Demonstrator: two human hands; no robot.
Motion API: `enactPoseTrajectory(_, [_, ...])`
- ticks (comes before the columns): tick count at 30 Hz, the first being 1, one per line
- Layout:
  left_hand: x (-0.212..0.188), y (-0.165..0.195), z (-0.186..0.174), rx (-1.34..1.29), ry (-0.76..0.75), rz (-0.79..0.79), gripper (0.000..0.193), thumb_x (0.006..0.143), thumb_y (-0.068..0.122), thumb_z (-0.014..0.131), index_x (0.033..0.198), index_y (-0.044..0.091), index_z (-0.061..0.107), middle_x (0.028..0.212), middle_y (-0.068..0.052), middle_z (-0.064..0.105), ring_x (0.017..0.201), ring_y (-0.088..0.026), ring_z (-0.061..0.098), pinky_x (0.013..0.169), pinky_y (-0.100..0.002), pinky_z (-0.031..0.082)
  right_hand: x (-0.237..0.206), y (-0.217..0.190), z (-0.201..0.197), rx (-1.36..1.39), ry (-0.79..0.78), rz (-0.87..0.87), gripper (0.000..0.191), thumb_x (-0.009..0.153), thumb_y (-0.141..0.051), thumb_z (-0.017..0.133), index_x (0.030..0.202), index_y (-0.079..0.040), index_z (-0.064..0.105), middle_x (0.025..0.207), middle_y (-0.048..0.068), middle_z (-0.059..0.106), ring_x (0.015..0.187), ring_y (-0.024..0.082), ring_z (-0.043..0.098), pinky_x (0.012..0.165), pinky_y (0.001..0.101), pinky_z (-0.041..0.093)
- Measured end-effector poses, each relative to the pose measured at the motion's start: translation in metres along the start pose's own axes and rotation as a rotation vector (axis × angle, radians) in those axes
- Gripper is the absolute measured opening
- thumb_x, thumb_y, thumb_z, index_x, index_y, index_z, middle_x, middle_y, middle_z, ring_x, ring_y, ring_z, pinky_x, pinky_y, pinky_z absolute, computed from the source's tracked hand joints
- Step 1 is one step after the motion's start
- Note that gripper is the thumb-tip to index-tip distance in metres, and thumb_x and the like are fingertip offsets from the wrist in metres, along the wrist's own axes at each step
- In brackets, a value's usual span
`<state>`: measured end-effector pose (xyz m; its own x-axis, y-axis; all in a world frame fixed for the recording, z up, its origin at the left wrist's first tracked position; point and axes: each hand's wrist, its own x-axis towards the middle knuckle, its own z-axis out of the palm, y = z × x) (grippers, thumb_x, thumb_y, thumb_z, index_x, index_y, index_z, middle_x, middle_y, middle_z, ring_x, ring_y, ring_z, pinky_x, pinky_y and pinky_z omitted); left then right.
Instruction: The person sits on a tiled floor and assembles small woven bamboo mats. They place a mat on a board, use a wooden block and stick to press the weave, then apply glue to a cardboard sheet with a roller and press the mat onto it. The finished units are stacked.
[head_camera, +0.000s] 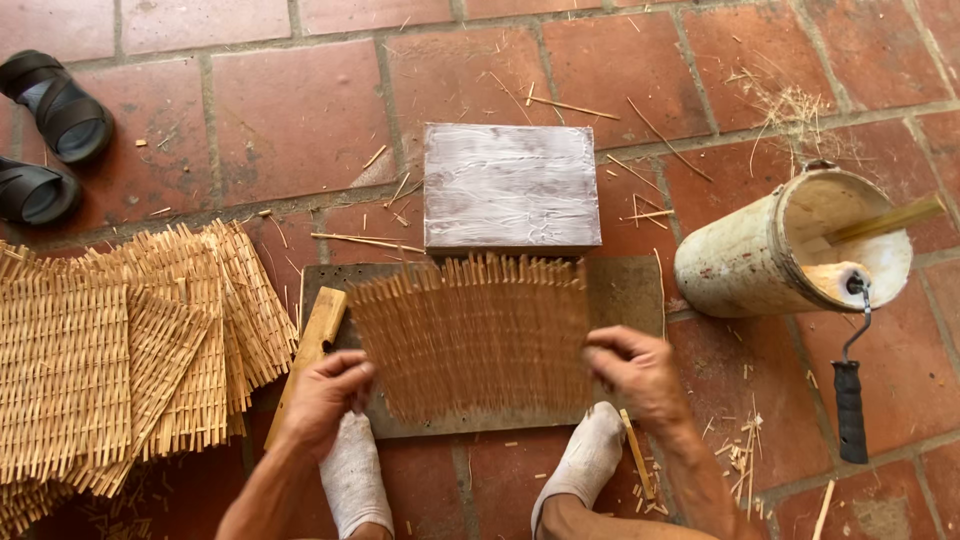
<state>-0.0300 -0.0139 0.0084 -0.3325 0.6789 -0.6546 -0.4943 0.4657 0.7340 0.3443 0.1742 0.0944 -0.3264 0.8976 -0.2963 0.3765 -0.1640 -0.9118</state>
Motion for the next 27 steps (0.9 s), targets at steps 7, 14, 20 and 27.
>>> enactPoseTrajectory(7, [-0.007, 0.140, 0.054, -0.022, -0.095, 0.232, 0.029, 0.094, 0.006, 0.066, 0.121, -0.001, 0.072, 0.100, -0.015, 0.075, 0.076, -0.019, 0.070, 0.065, -0.034, 0.059, 0.043, -0.069, -0.053, 0.176, 0.018, -0.246, 0.022, 0.094, -0.004, 0.068, 0.114, 0.004, 0.075, 0.093, 0.010, 0.077, 0.075, 0.014, 0.069, 0.065, 0.0260, 0.057])
enactPoseTrajectory(14, [0.096, 0.187, 0.120, 0.129, -0.004, 0.347, 0.032, 0.088, 0.001, 0.070, 0.120, -0.001, 0.070, 0.101, -0.016, 0.077, 0.072, -0.019, 0.075, 0.069, -0.034, 0.065, 0.191, -0.033, -0.040, 0.394, 0.060, -0.201, 0.026, 0.087, 0.002, 0.072, 0.113, 0.003, 0.072, 0.092, 0.012, 0.076, 0.074, 0.015, 0.071, 0.065, 0.0259, 0.061])
enactPoseTrajectory(20, [0.165, 0.184, 0.139, 0.185, 0.006, 0.352, 0.022, 0.091, 0.000, 0.070, 0.112, -0.004, 0.074, 0.097, -0.015, 0.077, 0.074, -0.020, 0.072, 0.069, -0.035, 0.064, 0.265, 0.025, -0.027, 0.138, 0.198, -0.244, 0.025, 0.084, 0.001, 0.076, 0.108, 0.002, 0.077, 0.093, 0.011, 0.078, 0.074, 0.014, 0.071, 0.065, 0.0248, 0.060])
enactPoseTrajectory(27, [0.177, 0.174, 0.143, 0.253, 0.056, 0.353, 0.026, 0.089, 0.000, 0.072, 0.115, -0.003, 0.072, 0.098, -0.015, 0.077, 0.075, -0.020, 0.074, 0.069, -0.033, 0.066, 0.274, 0.051, -0.027, -0.068, 0.315, -0.303, 0.026, 0.084, -0.006, 0.079, 0.109, 0.001, 0.076, 0.088, 0.009, 0.078, 0.075, 0.014, 0.073, 0.067, 0.0250, 0.062])
